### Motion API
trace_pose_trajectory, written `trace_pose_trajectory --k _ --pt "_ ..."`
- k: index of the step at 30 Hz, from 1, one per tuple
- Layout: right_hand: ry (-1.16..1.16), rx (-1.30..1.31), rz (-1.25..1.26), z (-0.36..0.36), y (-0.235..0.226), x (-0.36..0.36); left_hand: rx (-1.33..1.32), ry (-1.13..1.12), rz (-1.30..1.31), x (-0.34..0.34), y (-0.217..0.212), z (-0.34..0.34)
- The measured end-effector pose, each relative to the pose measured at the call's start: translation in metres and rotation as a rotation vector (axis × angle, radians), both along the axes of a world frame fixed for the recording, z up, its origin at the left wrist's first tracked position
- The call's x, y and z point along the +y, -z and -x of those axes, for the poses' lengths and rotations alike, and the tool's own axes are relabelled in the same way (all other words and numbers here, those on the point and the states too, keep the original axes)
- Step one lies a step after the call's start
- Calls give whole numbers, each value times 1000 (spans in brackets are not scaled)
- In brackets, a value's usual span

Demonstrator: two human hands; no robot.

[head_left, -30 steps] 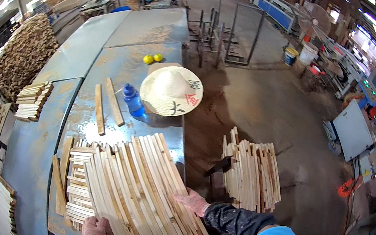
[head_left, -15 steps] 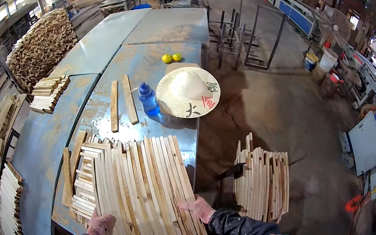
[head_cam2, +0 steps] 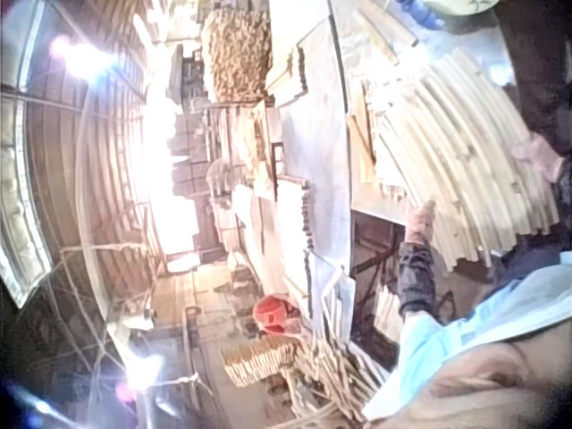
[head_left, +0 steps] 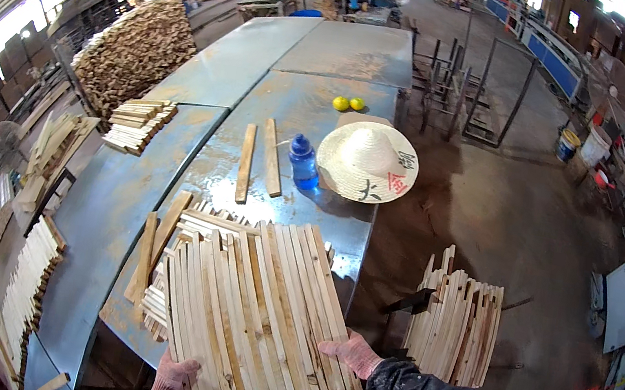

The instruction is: The person repeatedly picks up stacks of thin wooden strips from a metal table and places them onto a conveyor belt. The person wears gloves and handles the wood by hand, moving between the table and the conveyor in a repetitive cycle.

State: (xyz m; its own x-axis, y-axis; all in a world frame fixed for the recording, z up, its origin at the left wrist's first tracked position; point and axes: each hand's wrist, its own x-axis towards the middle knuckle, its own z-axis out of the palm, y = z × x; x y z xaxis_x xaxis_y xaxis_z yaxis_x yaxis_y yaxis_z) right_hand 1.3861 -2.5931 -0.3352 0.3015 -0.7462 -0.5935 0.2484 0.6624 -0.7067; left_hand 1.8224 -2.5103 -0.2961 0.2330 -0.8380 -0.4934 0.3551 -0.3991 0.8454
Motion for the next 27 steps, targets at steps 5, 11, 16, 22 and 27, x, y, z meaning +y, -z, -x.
trace_pose_trajectory --k 5,11,16,22,27 --pt "-184 -80 123 -26 -28 14 -91 -167 101 94 -15 -20" --pt "-751 211 427 -89 -88 79 -124 -448 392 278 -115 47" --pt "-787 -178 225 -102 -99 203 -242 -640 87 490 -133 104" --pt "-1115 -362 314 -83 -120 437 -342 -1016 233 777 -129 257" --pt "-1524 -427 267 -179 -148 488 -279 -1389 137 838 -119 313"
